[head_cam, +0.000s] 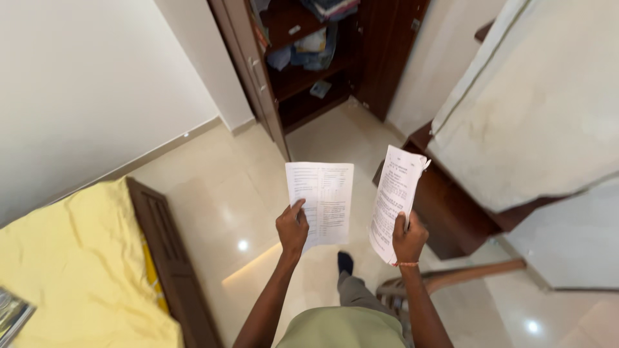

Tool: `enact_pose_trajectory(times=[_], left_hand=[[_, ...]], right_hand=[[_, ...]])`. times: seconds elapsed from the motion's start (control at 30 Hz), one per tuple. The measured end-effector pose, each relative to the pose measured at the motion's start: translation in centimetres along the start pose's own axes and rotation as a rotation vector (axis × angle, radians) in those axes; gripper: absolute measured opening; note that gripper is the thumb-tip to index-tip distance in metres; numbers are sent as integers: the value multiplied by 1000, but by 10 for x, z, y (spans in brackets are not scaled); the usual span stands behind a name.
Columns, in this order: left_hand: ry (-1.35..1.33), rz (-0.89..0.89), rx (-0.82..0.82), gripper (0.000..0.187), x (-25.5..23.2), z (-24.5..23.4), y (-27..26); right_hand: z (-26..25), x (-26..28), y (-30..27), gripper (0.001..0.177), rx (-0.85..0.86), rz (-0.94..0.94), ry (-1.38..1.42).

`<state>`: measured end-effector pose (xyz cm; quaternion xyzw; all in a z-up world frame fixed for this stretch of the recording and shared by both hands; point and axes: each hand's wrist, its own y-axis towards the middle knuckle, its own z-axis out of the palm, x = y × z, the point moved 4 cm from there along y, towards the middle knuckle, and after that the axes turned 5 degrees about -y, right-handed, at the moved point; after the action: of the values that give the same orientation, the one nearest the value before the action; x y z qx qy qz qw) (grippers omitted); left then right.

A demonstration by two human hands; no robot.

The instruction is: The person folds a white shirt on the bed and places it in a wardrobe. They then pick up several books and papers from the bed and place them into the wardrobe.

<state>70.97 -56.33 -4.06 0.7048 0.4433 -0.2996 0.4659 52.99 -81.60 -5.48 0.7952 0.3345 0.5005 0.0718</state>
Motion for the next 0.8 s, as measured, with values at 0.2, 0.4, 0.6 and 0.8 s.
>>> enact_pose_trajectory(times=[0.2, 0.4, 0.6, 0.8], left_hand=[[21, 30, -47, 26, 10, 83, 106], [21, -57, -62, 27, 29, 141, 206], [16, -29, -92, 29, 77, 203, 313], [53, -51, -99, 31, 116, 257, 445]], right_hand=[[60, -11, 125, 20, 79, 9, 31], [131, -7, 223, 20, 89, -101, 40], [241, -16, 314, 24, 149, -126, 99], [368, 0, 416, 24, 233, -148, 103]])
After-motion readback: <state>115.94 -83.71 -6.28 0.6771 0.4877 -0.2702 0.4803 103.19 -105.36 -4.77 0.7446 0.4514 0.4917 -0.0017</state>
